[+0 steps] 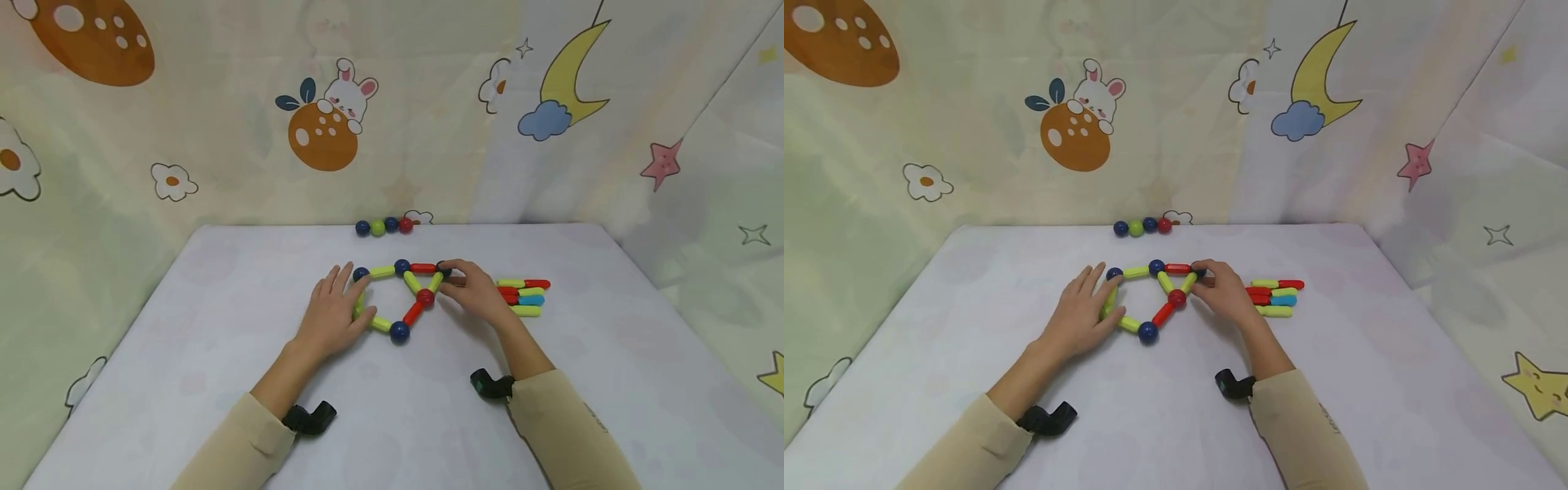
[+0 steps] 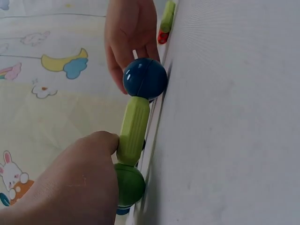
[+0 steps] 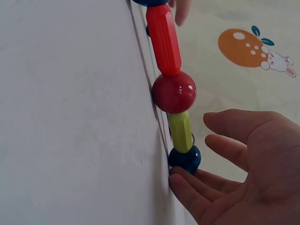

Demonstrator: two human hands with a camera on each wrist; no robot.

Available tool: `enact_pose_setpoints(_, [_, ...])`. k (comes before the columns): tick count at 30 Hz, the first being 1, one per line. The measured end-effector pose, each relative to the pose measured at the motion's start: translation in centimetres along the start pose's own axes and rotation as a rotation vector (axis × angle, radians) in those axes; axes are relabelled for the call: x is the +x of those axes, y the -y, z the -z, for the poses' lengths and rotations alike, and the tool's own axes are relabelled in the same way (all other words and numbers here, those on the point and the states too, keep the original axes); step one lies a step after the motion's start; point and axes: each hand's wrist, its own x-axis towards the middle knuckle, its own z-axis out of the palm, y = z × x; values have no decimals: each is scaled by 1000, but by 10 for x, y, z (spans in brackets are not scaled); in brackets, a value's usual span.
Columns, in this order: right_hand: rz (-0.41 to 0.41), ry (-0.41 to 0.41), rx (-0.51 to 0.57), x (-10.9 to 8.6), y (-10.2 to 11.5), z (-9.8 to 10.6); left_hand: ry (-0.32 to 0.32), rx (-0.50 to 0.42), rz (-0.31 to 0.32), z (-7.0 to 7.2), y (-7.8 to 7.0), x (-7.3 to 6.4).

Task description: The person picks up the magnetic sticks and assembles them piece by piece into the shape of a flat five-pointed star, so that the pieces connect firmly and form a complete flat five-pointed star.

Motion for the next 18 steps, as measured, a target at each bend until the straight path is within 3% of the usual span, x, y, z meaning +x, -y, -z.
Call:
enact_pose_setpoints(5, [-19, 15, 20, 13, 5, -7, 79, -34, -14, 2, 0, -3])
enact_pose_setpoints(13, [-48, 34, 28, 25, 12, -10, 57, -79, 5, 3, 1, -6])
enact_pose_setpoints(18, [-25, 59, 39, 31, 15, -13, 59, -135, 8, 2, 2, -5])
